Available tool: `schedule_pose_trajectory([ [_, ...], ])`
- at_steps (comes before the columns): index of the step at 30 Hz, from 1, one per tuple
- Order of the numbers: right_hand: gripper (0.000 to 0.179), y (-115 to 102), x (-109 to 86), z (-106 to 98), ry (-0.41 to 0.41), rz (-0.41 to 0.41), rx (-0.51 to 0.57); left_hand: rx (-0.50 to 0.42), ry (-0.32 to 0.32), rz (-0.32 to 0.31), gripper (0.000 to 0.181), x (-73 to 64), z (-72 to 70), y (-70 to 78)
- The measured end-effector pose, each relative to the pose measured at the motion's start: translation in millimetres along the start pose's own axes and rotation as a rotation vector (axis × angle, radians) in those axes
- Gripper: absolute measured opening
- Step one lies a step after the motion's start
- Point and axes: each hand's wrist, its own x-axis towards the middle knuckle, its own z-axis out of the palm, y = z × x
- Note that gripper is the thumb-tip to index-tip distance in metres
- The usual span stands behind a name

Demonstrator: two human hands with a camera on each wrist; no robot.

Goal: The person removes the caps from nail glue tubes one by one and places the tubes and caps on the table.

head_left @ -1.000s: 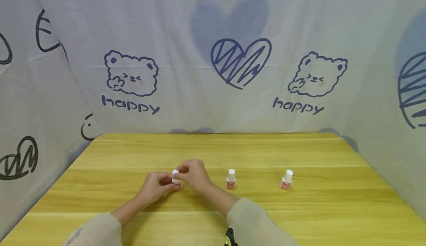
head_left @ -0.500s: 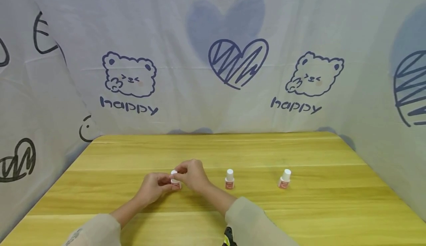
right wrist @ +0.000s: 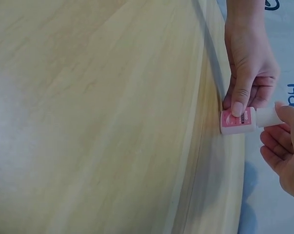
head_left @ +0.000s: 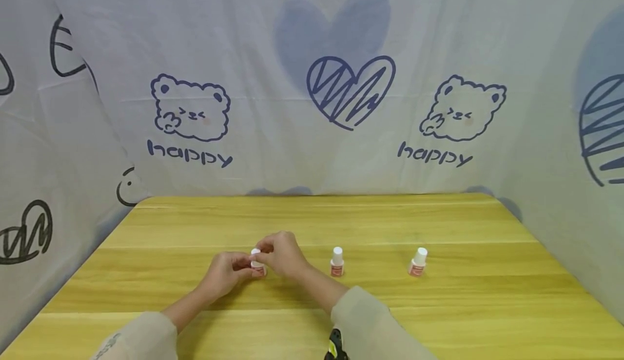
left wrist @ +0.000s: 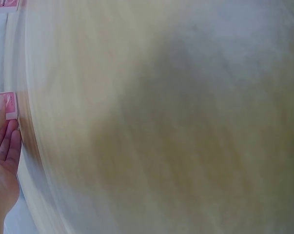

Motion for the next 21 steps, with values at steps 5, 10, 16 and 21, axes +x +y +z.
schedule_pose_trajectory([
  [5,0.012,-1.2,2.7,-2.4,-0.021,-0.011,-0.049,0.006,0.004,0.002,0.017,0.0,-0.4,0.7],
  [10,0.012,-0.5,3.8,-5.0,-0.046,-0.045,-0.065,0.006,-0.003,0.014,0.016,0.3,-0.4,0.7],
  [16,0.011,1.0,3.5,-5.8,-0.065,-0.068,-0.061,0.017,-0.006,0.016,0.016,0.3,-0.8,0.1],
  [21,0.011,0.7,3.8,-6.4,-0.084,-0.063,-0.044,0.025,-0.011,-0.014,0.016,0.1,-2.1,1.4],
])
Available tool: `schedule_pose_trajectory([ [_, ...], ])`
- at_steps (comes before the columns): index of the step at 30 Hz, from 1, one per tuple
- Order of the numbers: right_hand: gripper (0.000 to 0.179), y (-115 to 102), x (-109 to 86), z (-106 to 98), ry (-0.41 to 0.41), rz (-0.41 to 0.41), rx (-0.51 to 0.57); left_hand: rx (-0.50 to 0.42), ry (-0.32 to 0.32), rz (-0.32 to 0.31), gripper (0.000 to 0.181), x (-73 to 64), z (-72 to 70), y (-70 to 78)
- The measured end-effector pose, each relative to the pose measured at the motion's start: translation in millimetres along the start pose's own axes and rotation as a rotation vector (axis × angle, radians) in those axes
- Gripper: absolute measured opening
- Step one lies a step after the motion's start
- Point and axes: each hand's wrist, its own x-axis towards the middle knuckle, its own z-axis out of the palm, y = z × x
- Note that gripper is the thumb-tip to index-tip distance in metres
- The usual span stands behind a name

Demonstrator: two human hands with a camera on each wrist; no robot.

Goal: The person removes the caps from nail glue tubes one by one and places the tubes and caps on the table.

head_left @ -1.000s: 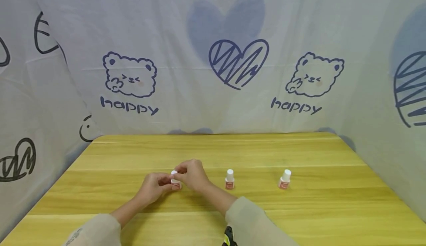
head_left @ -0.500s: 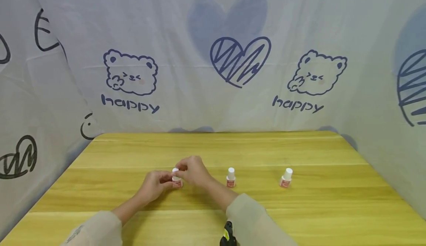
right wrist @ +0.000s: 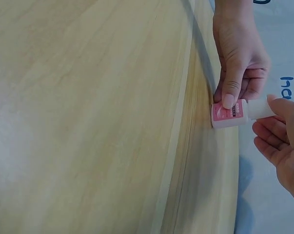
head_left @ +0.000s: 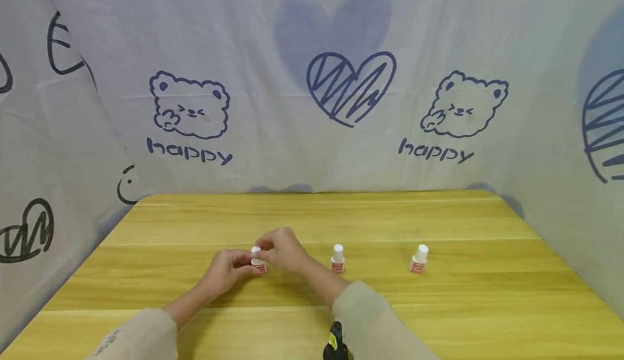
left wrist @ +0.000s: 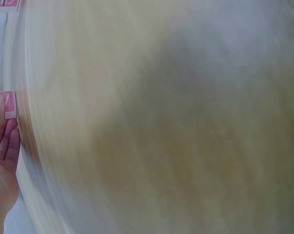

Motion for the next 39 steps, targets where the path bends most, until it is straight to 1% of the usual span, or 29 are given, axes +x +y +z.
schedule_pose_trajectory([
  [6,0.011,0.2,1.2,-0.5,-0.016,-0.003,-0.005,-0.009,0.007,-0.004,0.014,0.3,0.0,-0.2],
  [10,0.011,1.0,-1.6,1.2,-0.001,-0.005,0.008,-0.025,0.000,-0.005,0.013,0.4,0.8,-0.6],
  [14,0.011,3.3,-5.5,7.0,0.076,-0.026,0.038,-0.015,-0.001,-0.007,0.011,-0.1,0.5,0.1],
  [17,0.010,4.9,-8.4,13.7,0.148,-0.020,0.077,-0.002,0.002,-0.003,0.011,-0.6,0.5,-0.1],
  [20,0.010,5.4,-9.9,19.9,0.218,-0.003,0.101,-0.012,0.001,-0.012,0.013,-0.8,1.0,-0.5],
  [24,0.008,3.1,-10.7,24.5,0.296,0.015,0.089,-0.032,0.001,-0.024,0.017,-0.3,0.9,-0.9],
  [27,0.009,1.7,-11.8,26.3,0.327,0.026,0.069,-0.030,0.001,-0.031,0.019,-0.7,1.1,-1.2],
  [30,0.011,1.6,-11.8,26.2,0.336,0.023,0.045,-0.021,0.000,-0.035,0.019,-0.7,1.3,-0.7],
  [33,0.014,1.6,-10.6,24.6,0.326,0.025,0.015,-0.017,-0.001,-0.025,0.019,-0.3,1.2,0.1],
  [36,0.014,0.7,-9.6,22.6,0.302,0.034,-0.003,-0.018,0.000,0.000,0.018,0.1,0.6,0.6],
  [39,0.013,-0.7,-9.4,20.8,0.273,0.042,0.009,-0.017,0.000,0.022,0.017,-0.1,0.0,0.5],
])
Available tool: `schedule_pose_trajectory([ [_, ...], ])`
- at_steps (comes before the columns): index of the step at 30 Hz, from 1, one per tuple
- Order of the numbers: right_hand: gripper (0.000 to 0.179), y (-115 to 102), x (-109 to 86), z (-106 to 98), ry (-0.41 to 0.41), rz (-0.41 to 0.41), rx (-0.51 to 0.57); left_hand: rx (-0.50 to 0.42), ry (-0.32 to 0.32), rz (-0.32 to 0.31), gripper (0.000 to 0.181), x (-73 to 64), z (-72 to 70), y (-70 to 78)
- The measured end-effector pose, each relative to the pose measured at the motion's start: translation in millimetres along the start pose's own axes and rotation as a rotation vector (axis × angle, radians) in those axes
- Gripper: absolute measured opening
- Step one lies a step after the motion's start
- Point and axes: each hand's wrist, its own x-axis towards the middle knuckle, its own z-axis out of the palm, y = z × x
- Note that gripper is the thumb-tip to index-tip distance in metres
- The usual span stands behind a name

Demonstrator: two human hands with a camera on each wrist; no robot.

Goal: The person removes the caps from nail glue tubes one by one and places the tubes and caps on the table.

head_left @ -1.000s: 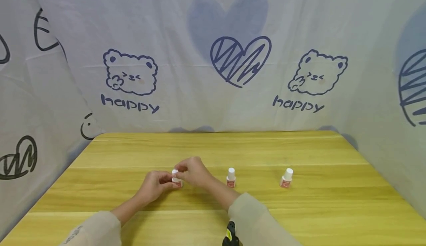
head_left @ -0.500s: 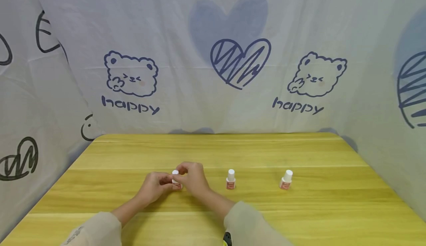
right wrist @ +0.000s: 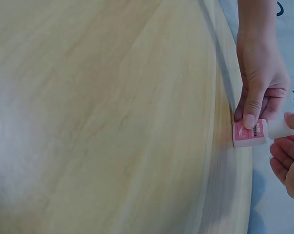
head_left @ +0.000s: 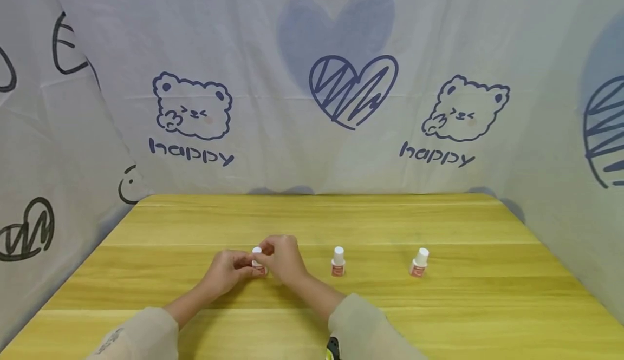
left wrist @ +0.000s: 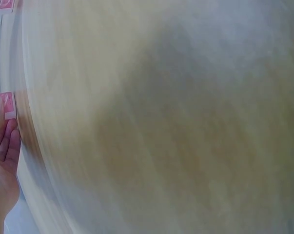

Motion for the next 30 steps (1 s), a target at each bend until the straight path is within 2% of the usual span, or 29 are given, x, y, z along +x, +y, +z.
schedule_pose_trajectory([
  [7,0.011,0.7,2.3,-2.6,-0.046,-0.003,0.024,0.007,-0.009,0.012,0.018,0.8,-0.9,0.1],
  [11,0.010,2.3,3.6,-3.3,-0.069,-0.005,0.041,0.007,-0.014,-0.004,0.018,1.3,-0.1,-1.6],
  [23,0.009,3.6,8.6,-10.5,-0.182,-0.065,0.030,0.019,-0.013,-0.021,0.019,0.6,-0.2,-1.9],
  [30,0.011,5.8,8.9,-12.5,-0.188,-0.062,0.062,-0.002,-0.022,-0.007,0.018,-0.1,-0.2,-0.8],
])
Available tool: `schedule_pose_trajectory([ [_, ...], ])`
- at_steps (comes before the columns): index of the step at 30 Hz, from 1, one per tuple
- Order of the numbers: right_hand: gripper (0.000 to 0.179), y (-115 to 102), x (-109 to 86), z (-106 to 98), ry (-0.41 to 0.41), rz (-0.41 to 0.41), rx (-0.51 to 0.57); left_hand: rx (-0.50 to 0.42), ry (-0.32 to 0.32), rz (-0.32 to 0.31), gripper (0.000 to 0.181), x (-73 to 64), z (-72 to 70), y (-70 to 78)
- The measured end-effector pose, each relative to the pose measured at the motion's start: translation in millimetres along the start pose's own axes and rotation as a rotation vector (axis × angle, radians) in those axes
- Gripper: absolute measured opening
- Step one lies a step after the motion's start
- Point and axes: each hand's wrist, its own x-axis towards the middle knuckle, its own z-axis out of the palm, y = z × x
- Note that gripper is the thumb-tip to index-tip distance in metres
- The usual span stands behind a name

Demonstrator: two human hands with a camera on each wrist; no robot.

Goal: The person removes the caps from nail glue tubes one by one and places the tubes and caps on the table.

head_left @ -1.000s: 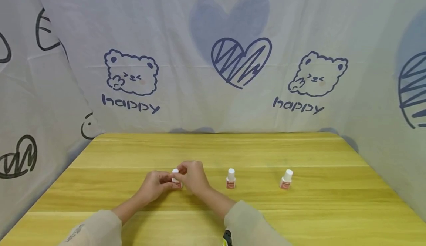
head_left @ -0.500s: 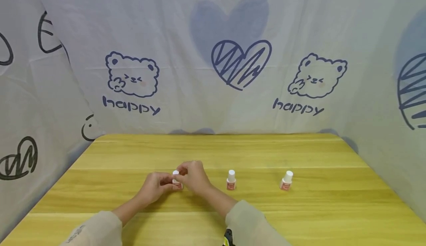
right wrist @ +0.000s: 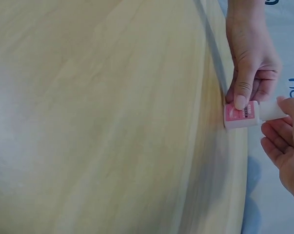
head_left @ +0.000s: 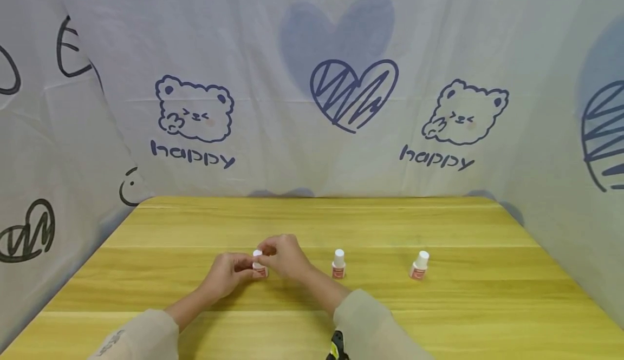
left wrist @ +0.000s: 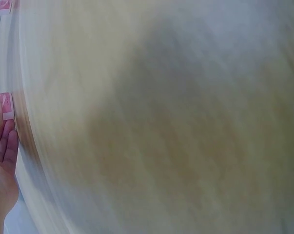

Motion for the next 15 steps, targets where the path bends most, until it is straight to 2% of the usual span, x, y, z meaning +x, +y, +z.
schedule_pose_trajectory([
  [6,0.012,0.1,-2.7,3.1,0.063,0.033,0.036,0.054,0.030,0.027,0.019,1.0,0.8,1.1],
  [11,0.011,-2.6,-5.3,8.0,0.136,0.044,0.033,0.047,0.071,0.119,0.020,-0.1,1.3,-1.2],
  [14,0.010,-4.6,-6.2,9.4,0.153,0.049,0.031,0.025,0.073,0.126,0.023,-0.9,0.7,-2.3],
  [15,0.011,-5.1,-6.3,9.8,0.154,0.049,0.030,0.019,0.066,0.107,0.024,-1.2,0.4,-2.7],
])
